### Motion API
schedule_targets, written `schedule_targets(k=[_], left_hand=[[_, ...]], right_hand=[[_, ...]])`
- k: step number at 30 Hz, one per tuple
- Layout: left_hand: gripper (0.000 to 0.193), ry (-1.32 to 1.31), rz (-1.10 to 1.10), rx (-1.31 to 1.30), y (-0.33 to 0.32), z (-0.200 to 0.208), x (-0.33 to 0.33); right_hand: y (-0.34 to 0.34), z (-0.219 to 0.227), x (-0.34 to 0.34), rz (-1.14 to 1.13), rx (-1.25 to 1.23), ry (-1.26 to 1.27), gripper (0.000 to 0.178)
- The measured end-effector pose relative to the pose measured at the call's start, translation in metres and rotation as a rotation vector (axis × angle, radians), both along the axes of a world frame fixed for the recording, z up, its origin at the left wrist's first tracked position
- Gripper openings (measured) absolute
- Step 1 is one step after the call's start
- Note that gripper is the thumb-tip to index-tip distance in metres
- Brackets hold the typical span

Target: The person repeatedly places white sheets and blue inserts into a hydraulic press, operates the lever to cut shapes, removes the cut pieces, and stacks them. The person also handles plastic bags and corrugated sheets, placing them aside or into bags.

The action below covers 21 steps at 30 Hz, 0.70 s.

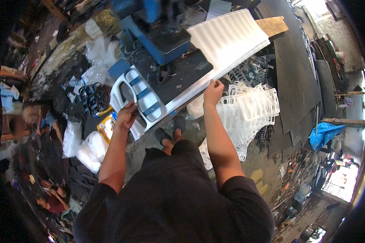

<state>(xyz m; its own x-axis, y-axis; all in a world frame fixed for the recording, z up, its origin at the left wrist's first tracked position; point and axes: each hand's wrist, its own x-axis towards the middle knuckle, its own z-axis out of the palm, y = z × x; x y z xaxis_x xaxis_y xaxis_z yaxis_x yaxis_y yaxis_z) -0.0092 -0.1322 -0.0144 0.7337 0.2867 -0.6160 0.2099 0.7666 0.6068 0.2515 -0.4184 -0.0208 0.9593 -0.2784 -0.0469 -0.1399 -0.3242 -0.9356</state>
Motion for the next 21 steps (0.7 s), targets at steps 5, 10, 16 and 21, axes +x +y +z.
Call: schedule_targets(k=[5,10,16,21], left_hand=[[0.032,0.076,0.011,0.053,0.003,0.007,-0.003],[0.037,0.0,-0.012,0.032,0.009,-0.004,0.0],[0.05,0.06,-0.005,0.052,0.004,0.006,0.006],[0.053,0.03,0.036,0.031,0.001,0.002,0.009]], right_hand=[[0.023,-0.009,0.065,-0.093,0.15,0.257,0.066],[0.031,-0.018,0.068,-0.181,0.201,0.239,0.068],[0.031,0.014,0.072,-0.396,0.108,0.425,0.068],[0.022,0.0,0.081,-0.242,0.469,0.202,0.071]])
